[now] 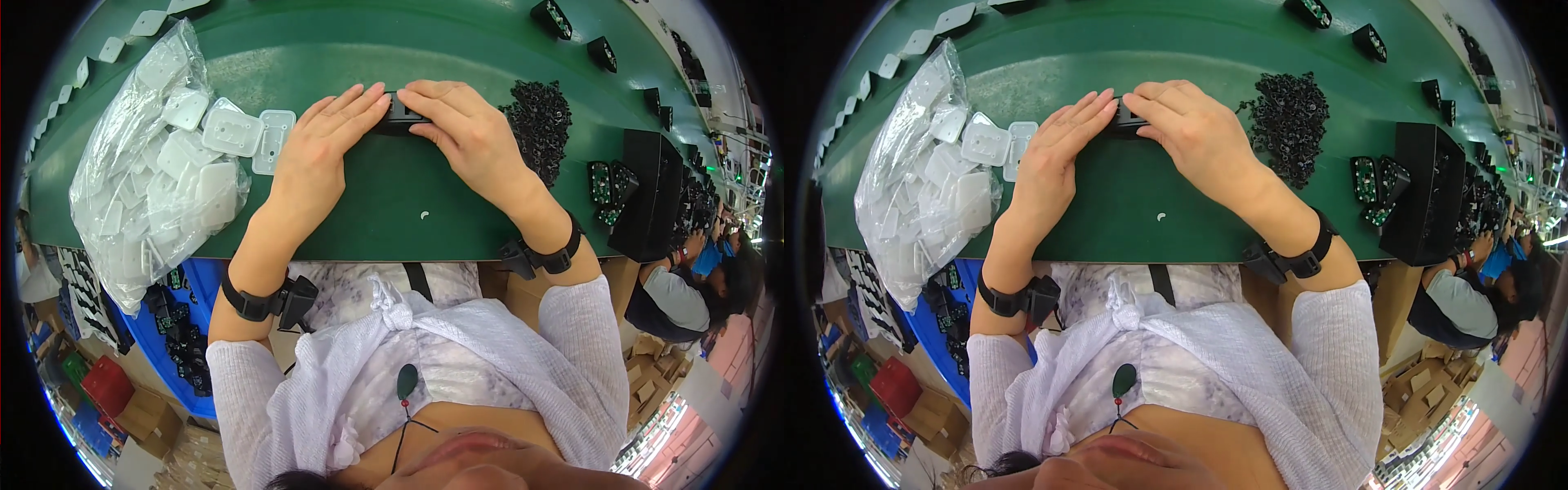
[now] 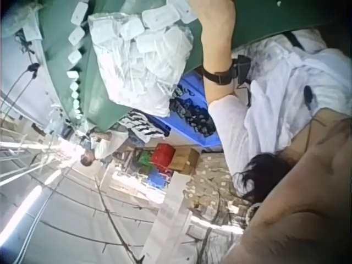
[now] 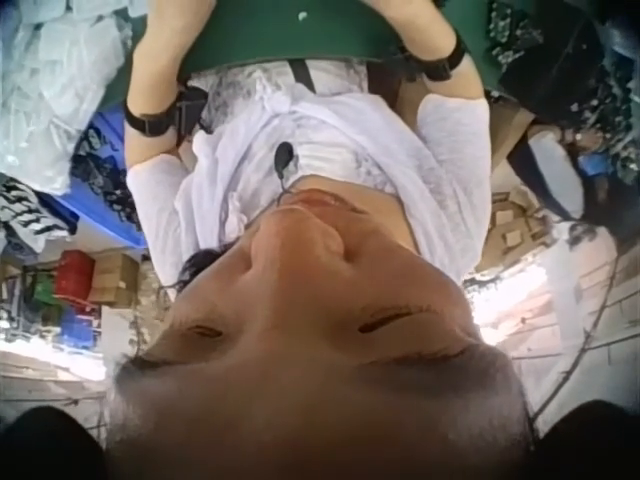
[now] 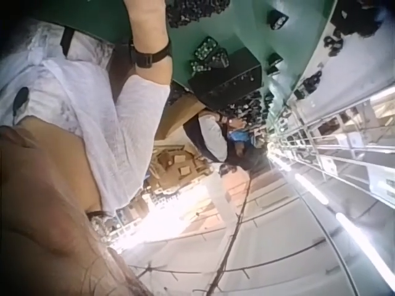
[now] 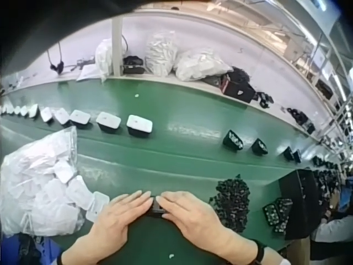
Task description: The person picks up a white plastic plate, inserts a small black component into it, and fits the assembly onto a black housing. They then press the plate into the housing and place the completed unit onto the green workbench.
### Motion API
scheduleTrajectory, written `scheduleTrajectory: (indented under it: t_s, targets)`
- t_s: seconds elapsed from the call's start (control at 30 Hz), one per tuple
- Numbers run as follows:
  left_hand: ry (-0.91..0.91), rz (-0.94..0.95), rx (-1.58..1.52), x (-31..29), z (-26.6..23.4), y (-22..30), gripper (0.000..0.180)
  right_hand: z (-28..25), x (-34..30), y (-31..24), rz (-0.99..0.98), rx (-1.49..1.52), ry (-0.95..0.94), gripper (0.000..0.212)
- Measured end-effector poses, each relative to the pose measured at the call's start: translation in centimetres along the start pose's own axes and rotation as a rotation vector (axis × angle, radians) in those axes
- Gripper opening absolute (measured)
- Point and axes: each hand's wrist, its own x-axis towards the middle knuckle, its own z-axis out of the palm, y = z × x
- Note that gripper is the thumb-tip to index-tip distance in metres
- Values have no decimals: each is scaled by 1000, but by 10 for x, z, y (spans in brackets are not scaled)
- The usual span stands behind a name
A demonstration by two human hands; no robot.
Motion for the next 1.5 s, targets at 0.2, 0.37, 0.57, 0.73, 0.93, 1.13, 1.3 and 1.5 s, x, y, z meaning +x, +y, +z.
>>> scheduleTrajectory:
  t_s: [0.2,0.37,0.57,0.73,0.93,1.13,1.3,1.5]
  targets:
    - [-8,0,197,-2,0,14,53,0,-1,-9,9,-89,14,37]
    - [80,28,248,6,7,10,55,-10,12,8,46,57,-38,36]
    - [180,-152,80,15,8,14,44,-11,17,13,554,1049,5,42]
    - [97,-623,-1070,9,9,31,38,-14,6,-13,548,1057,58,47]
    - [90,-620,-1131,11,10,36,39,-13,12,-14,581,1025,98,45]
    - [148,-494,-784,4,5,31,35,-19,37,12,444,800,133,41]
    - [244,-245,249,-23,-37,11,39,-46,93,77,422,378,57,37]
    - [224,-407,662,-41,-70,-6,42,-59,133,184,554,331,-291,35]
